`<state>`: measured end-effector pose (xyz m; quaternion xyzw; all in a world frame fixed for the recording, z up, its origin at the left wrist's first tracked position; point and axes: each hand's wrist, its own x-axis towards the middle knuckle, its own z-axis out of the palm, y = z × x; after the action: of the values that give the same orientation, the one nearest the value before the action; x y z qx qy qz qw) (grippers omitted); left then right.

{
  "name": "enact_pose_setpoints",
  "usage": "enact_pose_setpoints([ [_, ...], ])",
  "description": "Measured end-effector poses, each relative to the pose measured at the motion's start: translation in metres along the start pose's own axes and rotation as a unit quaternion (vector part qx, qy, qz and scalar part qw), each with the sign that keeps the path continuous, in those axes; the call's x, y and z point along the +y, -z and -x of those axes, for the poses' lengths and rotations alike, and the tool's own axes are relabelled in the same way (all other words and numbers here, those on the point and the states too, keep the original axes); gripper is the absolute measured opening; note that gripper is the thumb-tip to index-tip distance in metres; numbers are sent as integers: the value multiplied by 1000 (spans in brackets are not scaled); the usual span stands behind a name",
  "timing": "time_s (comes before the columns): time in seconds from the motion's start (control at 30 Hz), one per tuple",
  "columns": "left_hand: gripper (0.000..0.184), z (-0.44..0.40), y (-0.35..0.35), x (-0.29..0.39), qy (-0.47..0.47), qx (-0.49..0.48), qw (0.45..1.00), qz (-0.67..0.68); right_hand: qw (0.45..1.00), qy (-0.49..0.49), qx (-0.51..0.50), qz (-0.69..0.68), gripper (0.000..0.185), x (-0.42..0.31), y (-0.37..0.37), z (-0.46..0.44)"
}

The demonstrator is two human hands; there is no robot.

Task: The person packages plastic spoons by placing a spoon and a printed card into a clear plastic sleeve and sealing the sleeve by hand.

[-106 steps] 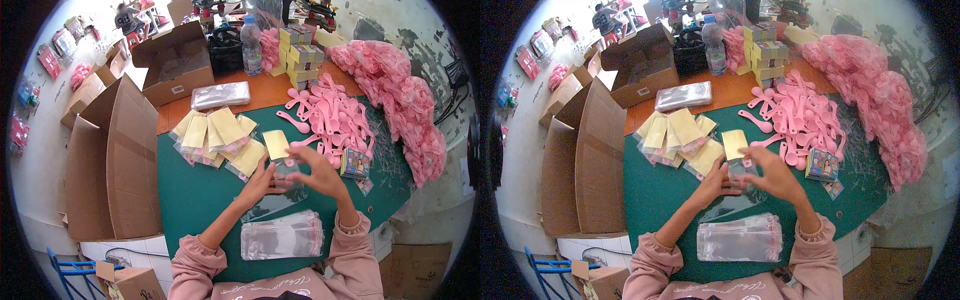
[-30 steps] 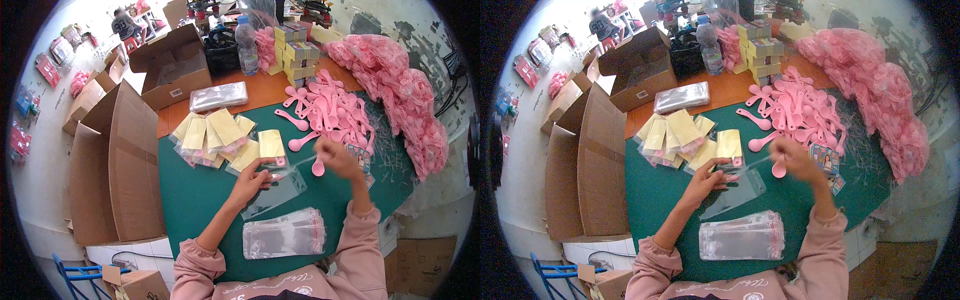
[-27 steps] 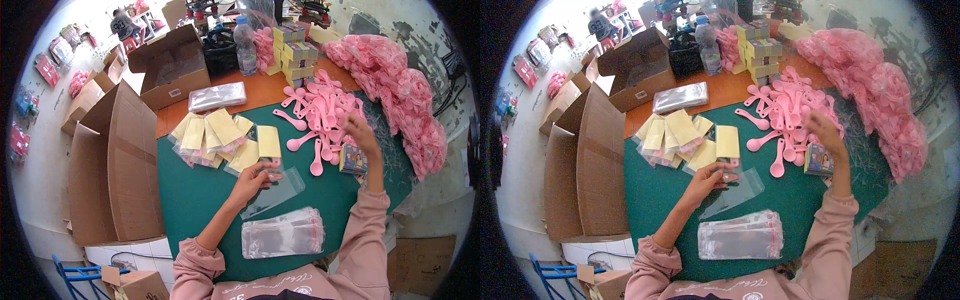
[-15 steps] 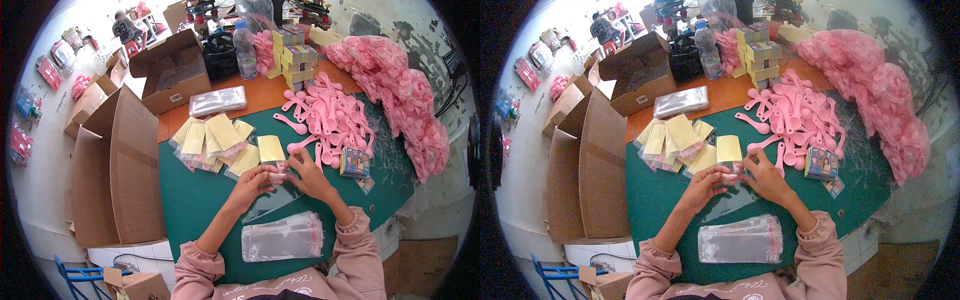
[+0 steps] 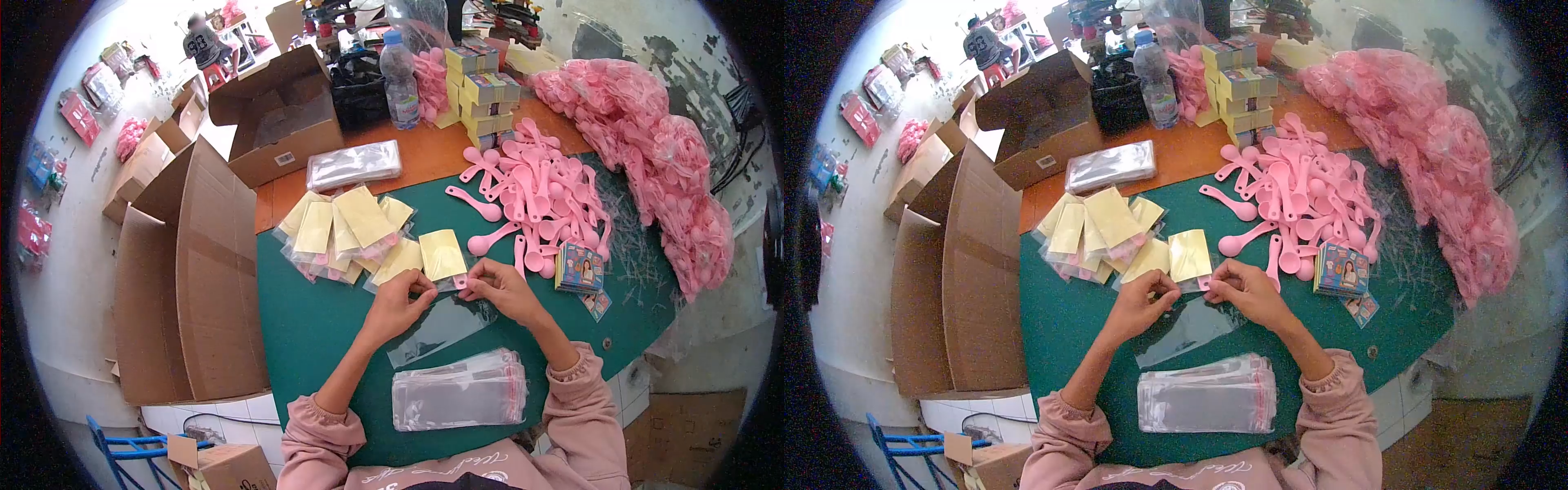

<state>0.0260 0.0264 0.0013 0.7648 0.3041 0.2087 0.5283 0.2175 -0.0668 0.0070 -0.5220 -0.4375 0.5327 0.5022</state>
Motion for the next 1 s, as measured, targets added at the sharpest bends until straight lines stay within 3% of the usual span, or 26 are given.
enact_pose_setpoints([
  [0.07, 16, 0, -1, -1, 3, 1, 1000, -1, 999, -9, 45, 12, 12, 1, -5, -2],
  [0.13, 17, 0, -2, 3, 95, -11, 995, 37, 998, -1, 69, 8, 12, 6, -8, -5],
  [0.27, 19, -1, -8, -3, 112, 0, 993, 32, 992, 10, 127, 19, 14, 7, -12, -6],
  [0.33, 19, 0, -11, -3, 57, 55, 992, 102, 991, 10, 129, 18, 16, 9, -12, -5],
  [0.43, 18, 1, -14, -1, 63, 86, 984, 145, 991, 4, 131, 14, 17, 6, -13, -5],
  [0.77, 39, 3, -12, 7, 54, 23, 998, 38, 991, 5, 110, 78, 29, 4, -14, -2],
  [0.83, 39, 2, -18, 10, 23, 105, 978, 178, 991, 29, 115, 67, 30, 2, -17, -1],
  [0.93, 41, 0, -13, 20, 17, 97, 962, 256, 990, 62, 105, 75, 33, -8, -28, 1],
  [0.97, 41, -1, -3, 23, 16, 96, 962, 256, 989, 69, 92, 95, 37, -12, -32, 2],
  [1.0, 41, -2, 15, 24, -3, 108, 983, 151, 989, 70, 93, 95, 37, -18, -37, 4],
])
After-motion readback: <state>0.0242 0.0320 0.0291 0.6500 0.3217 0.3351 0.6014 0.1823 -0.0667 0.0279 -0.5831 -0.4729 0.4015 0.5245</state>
